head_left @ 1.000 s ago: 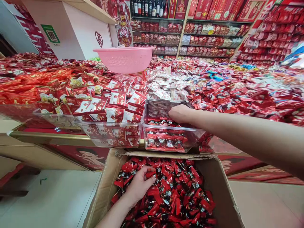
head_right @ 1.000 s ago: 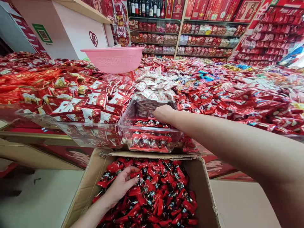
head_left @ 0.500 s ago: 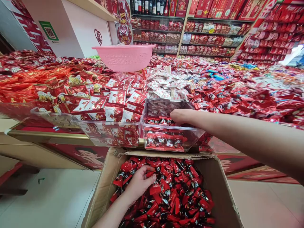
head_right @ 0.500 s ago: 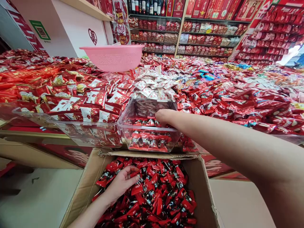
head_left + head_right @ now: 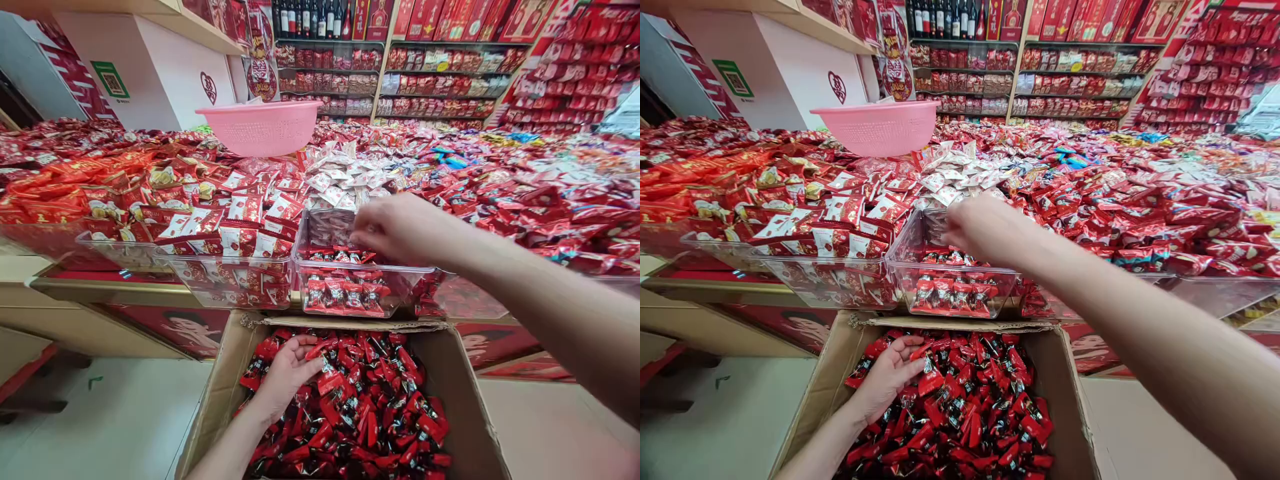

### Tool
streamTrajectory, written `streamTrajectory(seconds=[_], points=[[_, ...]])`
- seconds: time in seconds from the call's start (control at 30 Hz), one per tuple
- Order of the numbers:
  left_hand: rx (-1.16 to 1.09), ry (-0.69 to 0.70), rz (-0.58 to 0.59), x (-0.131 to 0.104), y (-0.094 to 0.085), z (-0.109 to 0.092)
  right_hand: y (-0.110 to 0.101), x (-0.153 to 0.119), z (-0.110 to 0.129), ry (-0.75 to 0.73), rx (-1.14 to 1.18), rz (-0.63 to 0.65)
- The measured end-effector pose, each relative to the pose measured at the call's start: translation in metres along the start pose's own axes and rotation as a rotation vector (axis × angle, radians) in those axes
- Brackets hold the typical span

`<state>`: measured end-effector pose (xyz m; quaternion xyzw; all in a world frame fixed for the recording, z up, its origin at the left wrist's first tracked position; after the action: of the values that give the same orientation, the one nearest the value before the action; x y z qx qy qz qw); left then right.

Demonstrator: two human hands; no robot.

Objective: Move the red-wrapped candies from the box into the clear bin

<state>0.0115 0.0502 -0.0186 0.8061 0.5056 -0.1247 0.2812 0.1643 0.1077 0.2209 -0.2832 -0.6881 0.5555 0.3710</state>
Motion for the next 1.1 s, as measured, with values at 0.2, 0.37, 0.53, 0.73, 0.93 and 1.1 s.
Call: streamTrajectory(seconds=[0.2, 0.37, 0.53, 0.73, 0.93, 1.1], points=[[-0.134, 0.075, 0.034, -0.015, 0.02, -0.025, 0.069, -0.079, 0.098, -0.194, 0.401, 0.031], [-0.126, 0.081, 0.041, -0.026, 0.036, -0.033, 0.107, -0.093, 0.112, -0.203, 0.281, -0.057], [0.059, 0.118, 0.006, -0.026, 0.027, -0.038, 0.058, -0.095, 0.111, -0.354, 0.293, -0.209], [0.398, 0.198, -0.172, -0.025, -0.009, -0.037, -0.029, -0.067, 0.04, -0.018, 0.423, -0.493], [-0.087, -0.022, 0.191, -0.054, 0.02, -0.04, 0.004, -0.038, 0.087, -0.315, 0.825, -0.133], [-0.285, -0.047, 0.108, -0.058, 0.017, -0.044, 0.038, -0.048, 0.114, -0.281, 0.841, -0.245]])
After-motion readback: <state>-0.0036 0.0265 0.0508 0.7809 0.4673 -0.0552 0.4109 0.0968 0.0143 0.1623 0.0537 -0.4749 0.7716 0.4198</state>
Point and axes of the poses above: each hand's wrist, its own x-axis towards the middle knuckle, its own y-axis out of the palm, z = x × y, the point moved 7 cm from there along x, towards the middle knuckle, and after that the axes turned 10 degrees about -y, right-handed, at the moved point
